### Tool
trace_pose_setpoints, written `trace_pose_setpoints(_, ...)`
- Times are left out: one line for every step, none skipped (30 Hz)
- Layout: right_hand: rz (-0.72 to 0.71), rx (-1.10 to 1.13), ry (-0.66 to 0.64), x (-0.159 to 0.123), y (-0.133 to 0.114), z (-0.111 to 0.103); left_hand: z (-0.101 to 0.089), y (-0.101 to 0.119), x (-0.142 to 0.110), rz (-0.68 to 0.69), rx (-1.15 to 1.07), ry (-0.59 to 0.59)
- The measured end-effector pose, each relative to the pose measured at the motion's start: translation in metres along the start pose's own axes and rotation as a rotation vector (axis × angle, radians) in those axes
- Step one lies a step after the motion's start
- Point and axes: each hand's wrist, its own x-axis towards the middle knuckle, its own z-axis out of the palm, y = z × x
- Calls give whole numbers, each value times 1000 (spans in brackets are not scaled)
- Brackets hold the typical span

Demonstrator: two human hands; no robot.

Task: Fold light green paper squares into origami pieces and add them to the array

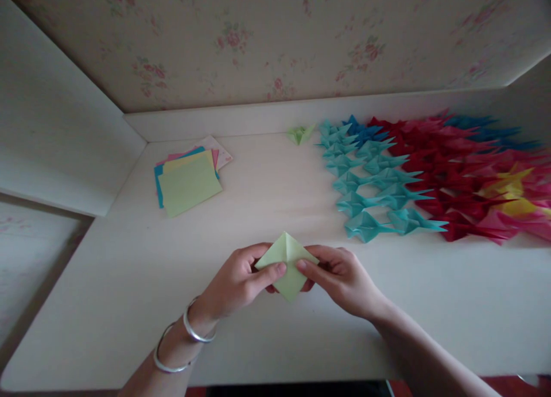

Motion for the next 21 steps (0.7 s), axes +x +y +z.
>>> trace_pose_setpoints(6,-2,-5,0,0,0,0,0,0,1,6,-9)
trace_pose_setpoints(10,-10,-5,-1,0,0,0,0,0,0,14,-23)
trace_pose_setpoints(13,-16,-5,-1,0,0,0,0,-1,-2,18,-37)
trace_pose_setpoints(17,-13,-4,-1,0,0,0,0,-1,-3,15,-51)
trace_pose_setpoints(21,4,-5,-1,0,-1,0,0,-1,-5,5,-61)
trace_pose_setpoints(25,38,-11,-2,0,-1,0,1,-1,-6,-13,-68)
trace_pose_setpoints(30,85,-23,-2,0,-2,-1,1,-2,-6,-36,-71)
trace_pose_setpoints(36,142,-41,-2,0,-4,-2,1,-2,-5,-65,-73)
trace_pose_setpoints(46,204,-58,-2,1,-5,-3,1,-3,-5,-99,-75)
trace_pose_setpoints(55,270,-69,-2,2,-6,-5,0,-3,-10,-137,-77)
trace_pose_setpoints(64,337,-70,-2,3,-7,-6,-1,-4,-16,-180,-79)
trace_pose_setpoints(72,400,-64,-2,4,-8,-7,-3,-4,-22,-223,-82)
trace_pose_setpoints(79,455,-55,-3,5,-9,-9,-5,-4,-25,-265,-87)
trace_pose_setpoints(86,499,-45,-3,6,-9,-10,-7,-4,-23,-302,-94)
trace_pose_setpoints(90,534,-41,-3,6,-9,-11,-9,-4,-14,-331,-107)
trace_pose_setpoints(94,561,-41,-3,5,-8,-12,-11,-4,0,-354,-123)
trace_pose_setpoints(99,581,-44,-3,4,-8,-13,-13,-5,16,-370,-143)
trace_pose_setpoints(100,599,-44,-3,3,-8,-13,-13,-5,32,-383,-167)
trace_pose_setpoints(98,618,-41,-3,2,-7,-14,-13,-5,49,-394,-191)
trace_pose_setpoints(94,636,-38,-3,1,-7,-14,-13,-6,64,-403,-216)
trace_pose_setpoints(88,654,-35,-3,0,-8,-14,-12,-7,78,-411,-242)
